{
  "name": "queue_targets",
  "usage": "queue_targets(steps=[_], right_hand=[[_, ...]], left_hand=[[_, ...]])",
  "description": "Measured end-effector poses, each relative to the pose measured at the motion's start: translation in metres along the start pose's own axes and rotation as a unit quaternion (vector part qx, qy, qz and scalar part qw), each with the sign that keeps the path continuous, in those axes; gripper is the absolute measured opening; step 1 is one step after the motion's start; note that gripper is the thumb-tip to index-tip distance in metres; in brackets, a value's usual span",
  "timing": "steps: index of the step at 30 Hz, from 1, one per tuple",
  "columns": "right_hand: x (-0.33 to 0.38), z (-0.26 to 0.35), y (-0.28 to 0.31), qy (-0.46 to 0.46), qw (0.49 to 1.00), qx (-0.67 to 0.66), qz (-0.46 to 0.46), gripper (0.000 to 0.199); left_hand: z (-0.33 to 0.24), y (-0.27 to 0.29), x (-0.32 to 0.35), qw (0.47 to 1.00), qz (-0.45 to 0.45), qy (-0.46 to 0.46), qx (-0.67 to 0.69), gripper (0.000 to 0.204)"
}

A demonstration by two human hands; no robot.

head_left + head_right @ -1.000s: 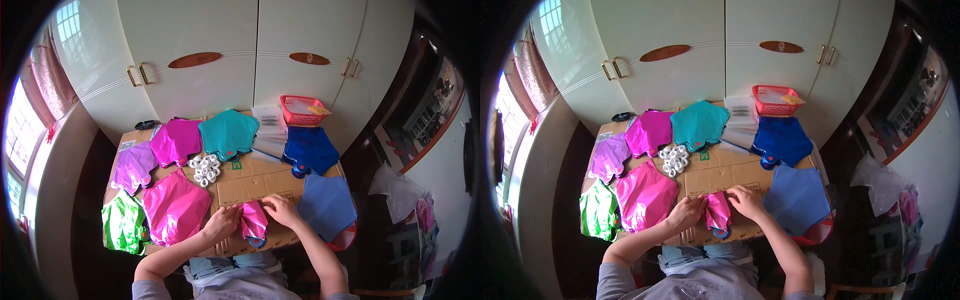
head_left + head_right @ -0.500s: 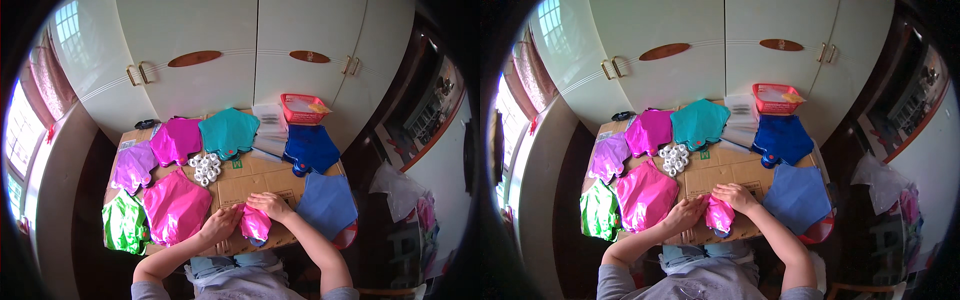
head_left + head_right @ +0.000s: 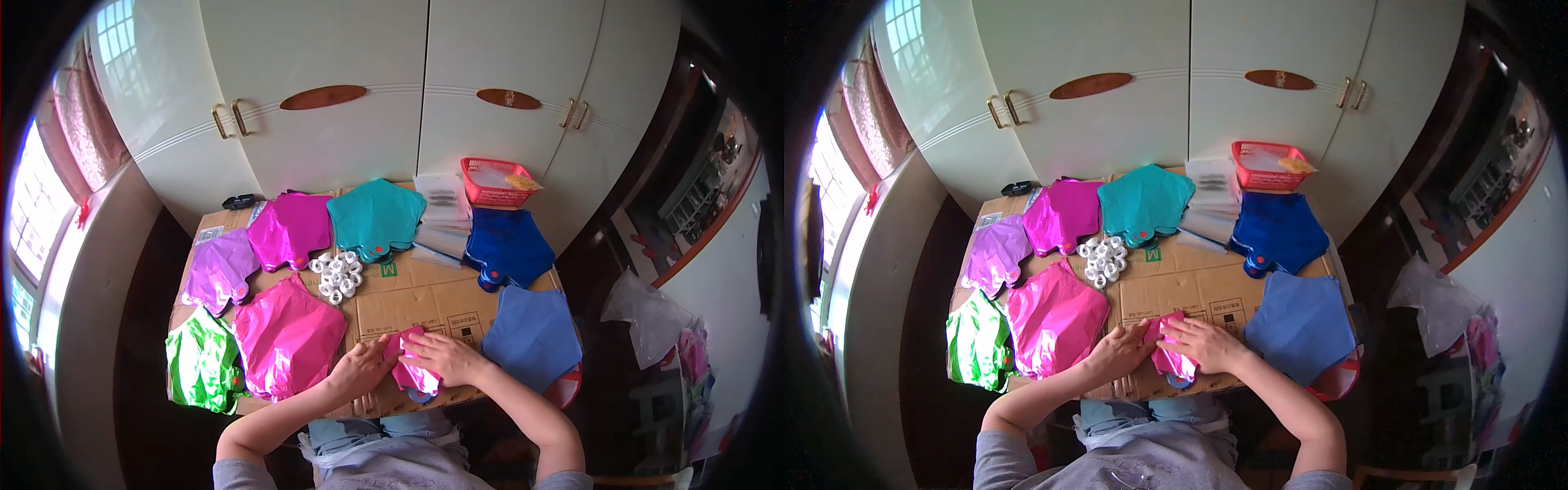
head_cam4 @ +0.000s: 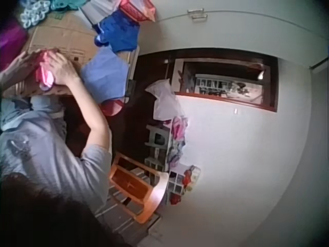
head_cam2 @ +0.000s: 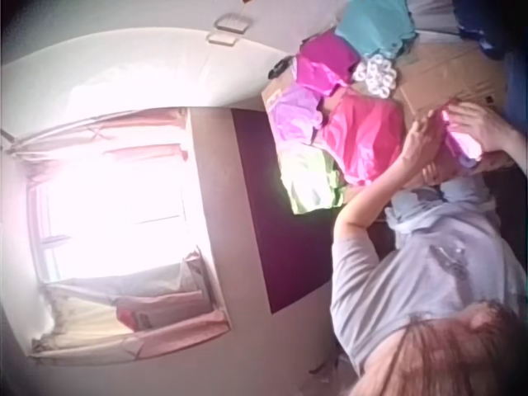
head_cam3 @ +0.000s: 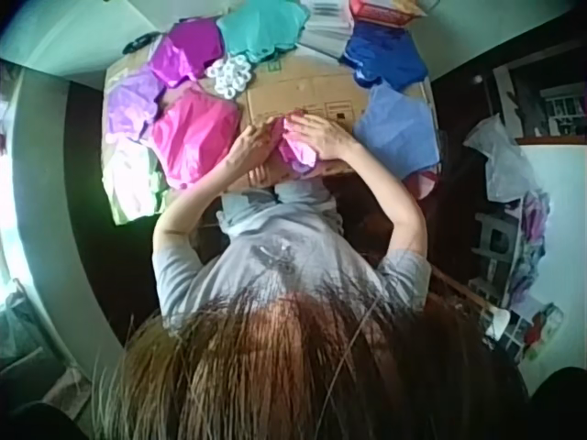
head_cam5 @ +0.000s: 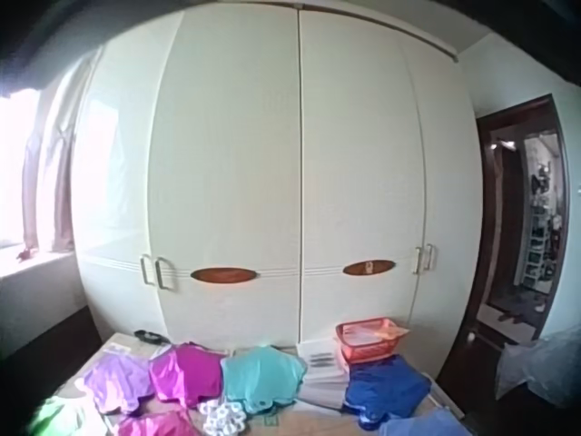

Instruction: Folding colored plastic sheets and inserting them into clear packaging sleeves with cardboard backing.

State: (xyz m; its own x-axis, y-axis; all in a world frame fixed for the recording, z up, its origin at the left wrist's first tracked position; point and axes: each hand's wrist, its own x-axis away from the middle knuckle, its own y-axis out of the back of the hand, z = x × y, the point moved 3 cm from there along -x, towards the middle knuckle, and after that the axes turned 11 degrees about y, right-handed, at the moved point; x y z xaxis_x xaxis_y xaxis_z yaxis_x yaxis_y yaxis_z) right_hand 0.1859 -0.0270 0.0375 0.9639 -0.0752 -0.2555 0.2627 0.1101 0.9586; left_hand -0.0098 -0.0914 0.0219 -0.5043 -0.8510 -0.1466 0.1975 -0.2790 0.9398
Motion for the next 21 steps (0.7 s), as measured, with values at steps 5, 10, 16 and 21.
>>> queue_targets(steps=[5,10,16,21], right_hand=[[0.008,0.010,-0.008,-0.010,1.000,-0.013,0.023,0.054],[0.015,0.024,-0.015,-0.031,0.999,-0.019,0.031,0.061],[0.021,0.056,-0.001,-0.057,0.992,-0.042,0.104,0.086],[0.027,0.069,-0.008,-0.043,0.991,0.015,0.124,0.064]], left_hand=[[0.000,0.000,0.000,0.999,0.022,0.016,0.033,0.050],[-0.011,0.041,0.009,0.977,0.032,0.085,0.194,0.066],[-0.056,0.037,0.050,0.981,0.017,0.003,0.196,0.057],[-0.075,0.031,0.062,0.973,-0.064,0.024,0.221,0.046]])
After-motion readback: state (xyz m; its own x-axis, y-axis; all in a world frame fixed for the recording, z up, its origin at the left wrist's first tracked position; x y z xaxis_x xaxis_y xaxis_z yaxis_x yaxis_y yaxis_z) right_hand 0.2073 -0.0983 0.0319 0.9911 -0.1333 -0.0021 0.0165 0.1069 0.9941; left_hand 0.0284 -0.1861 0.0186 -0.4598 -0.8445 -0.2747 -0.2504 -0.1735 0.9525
